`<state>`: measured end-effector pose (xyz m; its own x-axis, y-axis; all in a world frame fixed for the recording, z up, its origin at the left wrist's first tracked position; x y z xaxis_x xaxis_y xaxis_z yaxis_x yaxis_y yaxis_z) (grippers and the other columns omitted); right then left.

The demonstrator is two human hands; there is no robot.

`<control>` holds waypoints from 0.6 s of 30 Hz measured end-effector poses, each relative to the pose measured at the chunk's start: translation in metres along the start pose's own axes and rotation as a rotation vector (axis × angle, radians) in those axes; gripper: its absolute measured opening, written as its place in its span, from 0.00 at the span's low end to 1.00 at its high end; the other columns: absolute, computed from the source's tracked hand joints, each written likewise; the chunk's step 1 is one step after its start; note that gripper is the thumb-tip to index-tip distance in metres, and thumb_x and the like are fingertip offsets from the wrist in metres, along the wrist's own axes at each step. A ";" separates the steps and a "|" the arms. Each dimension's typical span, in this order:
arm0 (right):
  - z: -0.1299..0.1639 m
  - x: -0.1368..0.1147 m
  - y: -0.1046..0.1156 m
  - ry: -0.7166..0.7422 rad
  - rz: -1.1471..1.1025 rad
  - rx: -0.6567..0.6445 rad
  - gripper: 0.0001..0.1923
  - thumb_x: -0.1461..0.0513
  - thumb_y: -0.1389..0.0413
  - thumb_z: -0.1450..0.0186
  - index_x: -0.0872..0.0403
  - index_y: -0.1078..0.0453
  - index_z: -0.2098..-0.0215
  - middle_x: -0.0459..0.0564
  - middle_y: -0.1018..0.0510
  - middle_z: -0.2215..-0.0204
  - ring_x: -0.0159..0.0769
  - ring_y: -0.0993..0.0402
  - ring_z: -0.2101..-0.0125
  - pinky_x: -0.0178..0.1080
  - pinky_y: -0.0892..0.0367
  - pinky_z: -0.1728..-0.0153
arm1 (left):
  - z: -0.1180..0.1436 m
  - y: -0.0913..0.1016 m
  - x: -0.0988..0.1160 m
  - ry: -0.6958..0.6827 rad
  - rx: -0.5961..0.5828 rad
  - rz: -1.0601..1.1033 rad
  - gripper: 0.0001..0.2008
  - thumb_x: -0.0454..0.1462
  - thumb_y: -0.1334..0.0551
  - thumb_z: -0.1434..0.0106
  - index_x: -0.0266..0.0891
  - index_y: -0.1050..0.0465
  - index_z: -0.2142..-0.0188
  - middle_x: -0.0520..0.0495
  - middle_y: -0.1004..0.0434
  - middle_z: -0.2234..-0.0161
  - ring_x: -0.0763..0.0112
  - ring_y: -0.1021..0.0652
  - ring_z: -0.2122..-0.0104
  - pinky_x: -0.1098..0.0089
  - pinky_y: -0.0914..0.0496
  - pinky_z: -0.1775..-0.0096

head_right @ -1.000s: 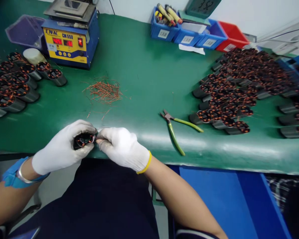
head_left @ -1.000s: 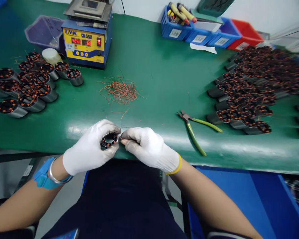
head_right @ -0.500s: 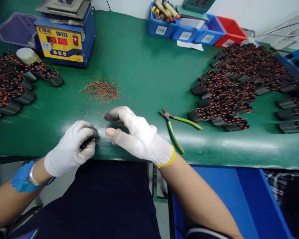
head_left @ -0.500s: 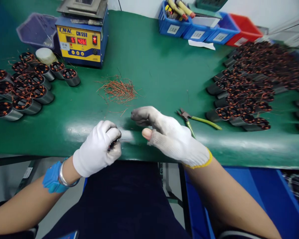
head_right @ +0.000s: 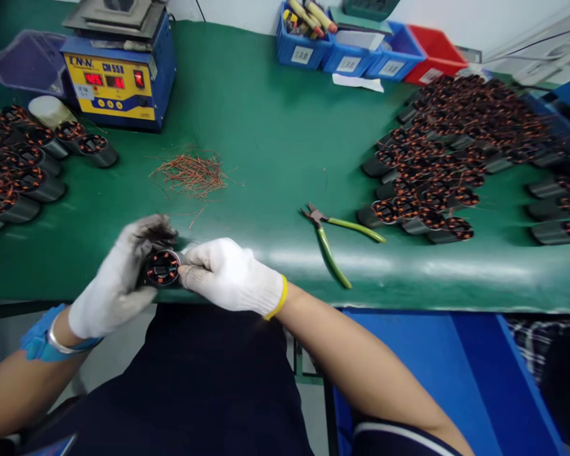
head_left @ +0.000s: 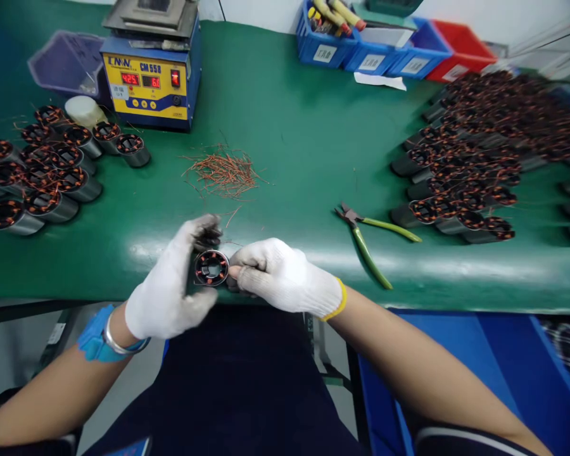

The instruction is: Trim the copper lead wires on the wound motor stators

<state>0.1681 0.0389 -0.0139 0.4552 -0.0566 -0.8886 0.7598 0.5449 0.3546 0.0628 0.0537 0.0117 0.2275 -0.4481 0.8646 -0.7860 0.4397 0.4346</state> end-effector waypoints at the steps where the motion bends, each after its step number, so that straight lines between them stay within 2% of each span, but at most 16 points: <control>1: 0.004 -0.005 0.001 0.057 0.000 0.020 0.13 0.60 0.49 0.35 0.56 0.33 0.76 0.41 0.33 0.81 0.25 0.42 0.80 0.31 0.49 0.79 | 0.001 0.007 -0.005 0.038 0.045 0.151 0.34 0.36 0.40 0.45 0.42 0.46 0.39 0.37 0.36 0.44 0.55 0.27 0.49 0.53 0.29 0.50; 3: 0.012 -0.018 0.004 0.161 0.004 0.056 0.14 0.61 0.50 0.34 0.56 0.34 0.77 0.41 0.35 0.82 0.24 0.43 0.80 0.31 0.49 0.79 | 0.001 0.014 -0.017 0.166 0.076 0.375 0.30 0.44 0.38 0.42 0.45 0.41 0.41 0.39 0.32 0.46 0.60 0.23 0.59 0.58 0.24 0.61; 4: 0.016 -0.024 0.006 0.209 0.014 0.072 0.15 0.61 0.50 0.33 0.56 0.34 0.78 0.41 0.36 0.82 0.24 0.44 0.80 0.31 0.49 0.78 | 0.000 0.009 -0.020 0.254 0.018 0.422 0.27 0.46 0.38 0.42 0.45 0.36 0.44 0.40 0.28 0.50 0.63 0.22 0.66 0.61 0.24 0.66; 6: 0.024 -0.036 0.006 0.287 0.020 0.084 0.16 0.61 0.50 0.33 0.56 0.34 0.78 0.42 0.35 0.81 0.25 0.43 0.79 0.31 0.47 0.78 | 0.003 -0.008 -0.020 0.430 -0.197 0.413 0.18 0.46 0.38 0.40 0.42 0.28 0.53 0.44 0.23 0.62 0.66 0.23 0.72 0.64 0.25 0.70; 8: 0.029 -0.039 0.004 0.300 -0.024 0.072 0.16 0.60 0.50 0.32 0.57 0.32 0.77 0.43 0.32 0.81 0.25 0.39 0.79 0.30 0.44 0.77 | 0.007 -0.020 -0.011 0.526 -0.361 0.383 0.12 0.43 0.38 0.39 0.40 0.25 0.59 0.46 0.22 0.69 0.64 0.21 0.71 0.65 0.24 0.69; 9: 0.031 -0.037 0.003 0.274 -0.069 0.062 0.16 0.60 0.49 0.32 0.57 0.30 0.76 0.44 0.30 0.81 0.25 0.37 0.79 0.30 0.43 0.78 | 0.007 -0.021 -0.006 0.534 -0.381 0.386 0.12 0.42 0.37 0.39 0.40 0.25 0.57 0.46 0.21 0.68 0.62 0.20 0.69 0.65 0.24 0.68; 11: 0.032 -0.026 -0.002 0.193 -0.223 0.040 0.16 0.58 0.49 0.32 0.57 0.29 0.74 0.46 0.27 0.80 0.26 0.34 0.80 0.29 0.40 0.79 | 0.003 -0.011 0.005 0.470 -0.293 0.390 0.20 0.39 0.34 0.42 0.41 0.28 0.49 0.42 0.20 0.59 0.59 0.19 0.63 0.65 0.22 0.66; 13: 0.033 -0.015 -0.009 0.127 -0.439 0.027 0.17 0.55 0.47 0.33 0.58 0.28 0.73 0.47 0.26 0.78 0.27 0.31 0.80 0.29 0.37 0.80 | 0.001 0.003 0.021 0.299 -0.205 0.306 0.25 0.34 0.33 0.44 0.46 0.31 0.47 0.40 0.24 0.47 0.55 0.20 0.53 0.62 0.22 0.59; 15: 0.034 -0.009 -0.014 0.110 -0.631 0.020 0.18 0.52 0.44 0.34 0.58 0.29 0.74 0.47 0.26 0.78 0.26 0.31 0.81 0.29 0.35 0.81 | 0.004 0.012 0.045 0.064 -0.186 0.134 0.22 0.30 0.34 0.45 0.50 0.28 0.52 0.44 0.31 0.41 0.54 0.26 0.44 0.57 0.26 0.50; 17: 0.034 -0.007 -0.019 0.113 -0.734 0.009 0.20 0.49 0.42 0.36 0.57 0.30 0.74 0.46 0.26 0.79 0.26 0.32 0.82 0.29 0.35 0.82 | 0.014 0.013 0.072 -0.187 -0.216 -0.055 0.16 0.31 0.33 0.47 0.50 0.27 0.60 0.46 0.30 0.42 0.54 0.26 0.44 0.53 0.28 0.47; 18: 0.034 -0.008 -0.020 0.118 -0.747 0.007 0.20 0.49 0.42 0.37 0.57 0.30 0.74 0.46 0.27 0.80 0.27 0.32 0.83 0.29 0.35 0.82 | 0.019 0.013 0.081 -0.268 -0.226 -0.124 0.12 0.33 0.32 0.48 0.50 0.27 0.64 0.47 0.27 0.45 0.55 0.24 0.47 0.52 0.27 0.48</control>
<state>0.1654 0.0002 -0.0040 -0.2342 -0.3184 -0.9186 0.8498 0.3918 -0.3525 0.0606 0.0082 0.0827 0.1307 -0.6835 0.7182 -0.6084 0.5167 0.6024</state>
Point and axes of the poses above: each hand's wrist, its own z-axis away from the middle knuckle, its own y-axis out of the back of the hand, x = y × z, the point moved 10 cm from there along -z, towards the middle knuckle
